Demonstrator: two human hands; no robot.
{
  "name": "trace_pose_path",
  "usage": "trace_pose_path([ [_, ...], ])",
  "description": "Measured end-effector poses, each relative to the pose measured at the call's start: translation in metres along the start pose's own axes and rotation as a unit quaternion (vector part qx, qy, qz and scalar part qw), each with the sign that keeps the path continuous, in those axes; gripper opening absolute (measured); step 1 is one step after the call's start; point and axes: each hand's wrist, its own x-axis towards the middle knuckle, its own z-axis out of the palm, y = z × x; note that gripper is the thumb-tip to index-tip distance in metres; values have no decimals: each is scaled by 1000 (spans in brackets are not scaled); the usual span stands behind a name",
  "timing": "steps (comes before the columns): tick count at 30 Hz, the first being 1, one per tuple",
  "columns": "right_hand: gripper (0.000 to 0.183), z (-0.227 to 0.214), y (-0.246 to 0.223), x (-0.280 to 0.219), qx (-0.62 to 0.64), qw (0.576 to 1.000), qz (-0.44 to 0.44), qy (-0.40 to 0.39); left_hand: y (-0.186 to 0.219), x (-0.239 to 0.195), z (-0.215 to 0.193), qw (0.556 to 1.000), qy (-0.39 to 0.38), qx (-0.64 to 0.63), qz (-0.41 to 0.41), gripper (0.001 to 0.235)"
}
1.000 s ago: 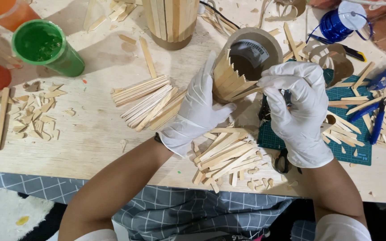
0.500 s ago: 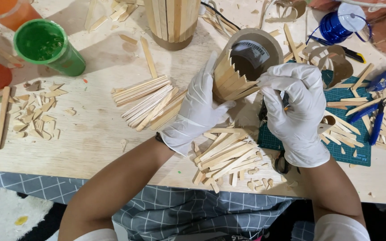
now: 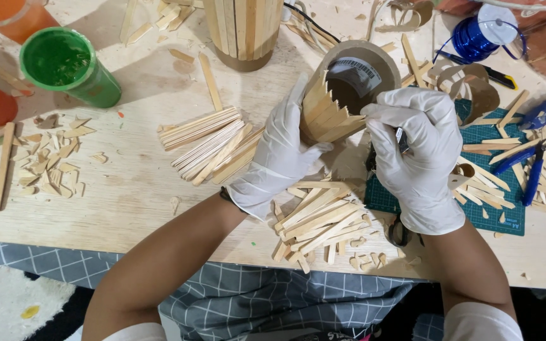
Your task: Assembling a container by gluing wooden sticks onto a cylindrical base using a hot glue gun.
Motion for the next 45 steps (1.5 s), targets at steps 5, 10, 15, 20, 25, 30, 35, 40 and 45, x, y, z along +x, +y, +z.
trace_pose_path([
  [5,4,-1,2,-1,-30,999,-14,1,1,1,-1,1000,0,-8,5,118],
  [10,8,-3,1,1,-45,999,-28,-2,-2,3,0,1000,6,-13,18,117],
  [15,9,-4,2,2,-54,998,-38,-5,-7,10,2,1000,2,-17,-12,106],
  [20,10,-4,1,2,-52,998,-40,-1,-13,9,6,1000,-11,-5,-20,114],
  [25,11,-5,-2,4,-44,998,-37,-5,-8,10,5,999,-21,1,-36,116],
  [30,9,-6,-4,5,-33,999,-17,-14,-4,14,-1,996,-56,6,-70,127],
  [35,9,-6,2,-1,-33,999,1,-19,-8,21,-2,997,-36,-30,-59,108],
  [40,5,-9,3,1,-12,999,11,-36,8,21,-17,993,-22,-112,-44,99],
  [45,15,-13,13,-4,5,996,48,-71,12,21,-18,977,-75,-158,-120,104],
])
